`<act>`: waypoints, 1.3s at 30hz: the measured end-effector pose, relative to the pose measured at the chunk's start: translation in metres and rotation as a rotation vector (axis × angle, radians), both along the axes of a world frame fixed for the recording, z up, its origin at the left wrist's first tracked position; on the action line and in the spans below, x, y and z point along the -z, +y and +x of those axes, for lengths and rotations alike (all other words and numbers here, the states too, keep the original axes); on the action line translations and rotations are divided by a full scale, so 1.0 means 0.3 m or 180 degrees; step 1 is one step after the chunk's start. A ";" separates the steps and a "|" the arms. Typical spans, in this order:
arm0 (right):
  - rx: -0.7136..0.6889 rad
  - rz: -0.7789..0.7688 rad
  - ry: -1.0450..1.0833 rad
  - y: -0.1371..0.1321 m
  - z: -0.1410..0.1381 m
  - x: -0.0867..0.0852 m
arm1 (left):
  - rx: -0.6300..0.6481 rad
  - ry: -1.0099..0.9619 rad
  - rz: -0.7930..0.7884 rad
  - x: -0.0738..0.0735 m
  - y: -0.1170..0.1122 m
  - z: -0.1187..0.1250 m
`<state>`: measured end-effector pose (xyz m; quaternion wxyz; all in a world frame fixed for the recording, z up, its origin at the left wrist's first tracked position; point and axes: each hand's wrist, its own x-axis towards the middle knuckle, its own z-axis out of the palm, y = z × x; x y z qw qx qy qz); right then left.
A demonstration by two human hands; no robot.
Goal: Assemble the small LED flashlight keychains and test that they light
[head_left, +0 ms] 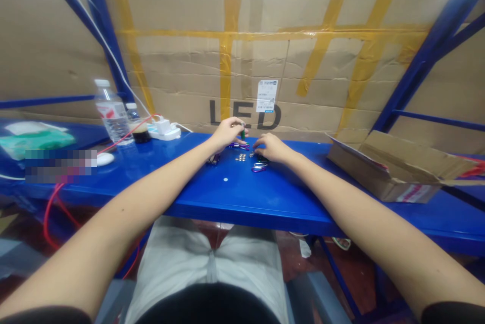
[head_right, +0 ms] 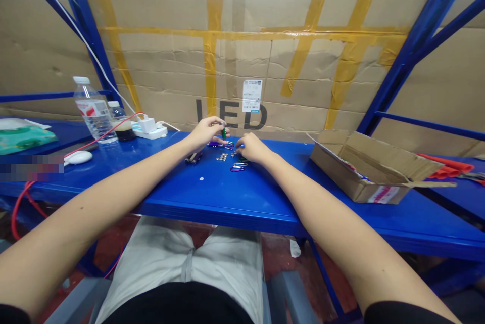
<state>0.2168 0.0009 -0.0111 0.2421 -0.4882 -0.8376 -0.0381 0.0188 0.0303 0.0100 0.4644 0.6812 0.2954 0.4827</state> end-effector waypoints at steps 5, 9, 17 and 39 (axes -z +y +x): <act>-0.0115 -0.0007 -0.0246 0.012 -0.020 0.010 | 0.0042 0.0049 0.0053 0.007 0.003 0.004; 0.0151 0.0195 0.0461 0.003 -0.009 -0.021 | 0.0053 0.0217 0.0218 0.008 0.012 -0.004; -0.0117 0.0532 0.1703 -0.062 -0.013 -0.070 | -0.0138 0.1064 0.1240 0.006 0.005 -0.015; -0.0493 0.0253 0.1167 -0.075 0.001 -0.058 | -0.0173 0.1882 0.1958 -0.004 -0.041 -0.009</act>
